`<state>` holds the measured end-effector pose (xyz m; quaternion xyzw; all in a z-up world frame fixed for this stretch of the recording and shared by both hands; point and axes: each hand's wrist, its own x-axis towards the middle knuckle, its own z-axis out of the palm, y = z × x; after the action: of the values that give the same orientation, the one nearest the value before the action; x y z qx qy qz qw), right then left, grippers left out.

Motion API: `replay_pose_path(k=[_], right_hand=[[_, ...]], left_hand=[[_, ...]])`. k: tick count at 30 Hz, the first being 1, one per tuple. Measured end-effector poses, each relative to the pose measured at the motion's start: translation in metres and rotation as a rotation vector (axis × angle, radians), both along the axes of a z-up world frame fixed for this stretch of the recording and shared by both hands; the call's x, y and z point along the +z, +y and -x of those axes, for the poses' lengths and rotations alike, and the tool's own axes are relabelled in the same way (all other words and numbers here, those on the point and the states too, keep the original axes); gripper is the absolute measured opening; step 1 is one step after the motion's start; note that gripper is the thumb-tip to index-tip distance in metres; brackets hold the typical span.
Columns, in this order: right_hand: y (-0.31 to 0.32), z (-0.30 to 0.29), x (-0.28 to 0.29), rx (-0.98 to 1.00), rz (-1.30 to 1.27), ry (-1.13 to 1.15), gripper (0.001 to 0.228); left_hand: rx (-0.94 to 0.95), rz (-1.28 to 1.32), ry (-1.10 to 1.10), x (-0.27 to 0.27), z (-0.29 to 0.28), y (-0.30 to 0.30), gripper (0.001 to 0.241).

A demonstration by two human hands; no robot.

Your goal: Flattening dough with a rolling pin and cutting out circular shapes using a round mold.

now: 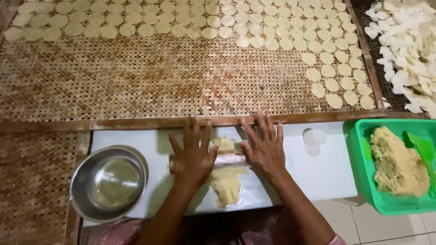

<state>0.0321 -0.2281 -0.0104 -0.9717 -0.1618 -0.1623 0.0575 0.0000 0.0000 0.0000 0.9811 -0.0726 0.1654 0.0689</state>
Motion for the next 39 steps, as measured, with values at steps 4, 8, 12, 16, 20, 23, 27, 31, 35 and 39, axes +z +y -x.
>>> replay_pose_path(k=[4, 8, 12, 16, 20, 23, 27, 31, 35, 39], right_hand=[[-0.003, 0.035, 0.000, 0.021, -0.016, -0.011, 0.066], [-0.014, 0.058, -0.016, 0.059, -0.027, -0.045, 0.072], [-0.025, 0.080, -0.021, 0.177, 0.001, -0.118, 0.077], [-0.029, 0.095, 0.002, 0.292, -0.040, -0.033, 0.081], [-0.033, 0.091, -0.004, 0.322, -0.018, -0.033, 0.085], [-0.033, 0.087, 0.001, 0.330, 0.005, -0.046, 0.082], [-0.029, 0.070, 0.000, 0.327, 0.033, -0.083, 0.067], [-0.029, 0.029, -0.022, 0.226, 0.078, -0.147, 0.065], [-0.020, -0.004, -0.012, 0.177, 0.066, -0.087, 0.066], [-0.014, -0.035, -0.007, 0.243, -0.080, -0.131, 0.056]], left_hand=[[-0.029, -0.049, -0.055, -0.017, 0.030, 0.002, 0.069], [-0.089, -0.099, -0.245, -0.039, 0.052, 0.004, 0.071], [-0.125, -0.115, -0.342, -0.030, 0.081, 0.003, 0.080], [-0.184, -0.079, -0.219, -0.033, 0.097, 0.009, 0.084], [-0.270, -0.069, -0.194, -0.035, 0.098, 0.019, 0.082], [-0.308, -0.034, -0.156, -0.031, 0.090, 0.022, 0.077], [-0.297, 0.030, -0.165, -0.017, 0.071, 0.019, 0.070], [-0.212, -0.032, -0.031, -0.009, 0.035, 0.018, 0.071], [-0.110, -0.103, -0.043, -0.010, 0.003, 0.017, 0.075], [-0.076, -0.072, -0.081, 0.005, -0.024, 0.018, 0.068]])
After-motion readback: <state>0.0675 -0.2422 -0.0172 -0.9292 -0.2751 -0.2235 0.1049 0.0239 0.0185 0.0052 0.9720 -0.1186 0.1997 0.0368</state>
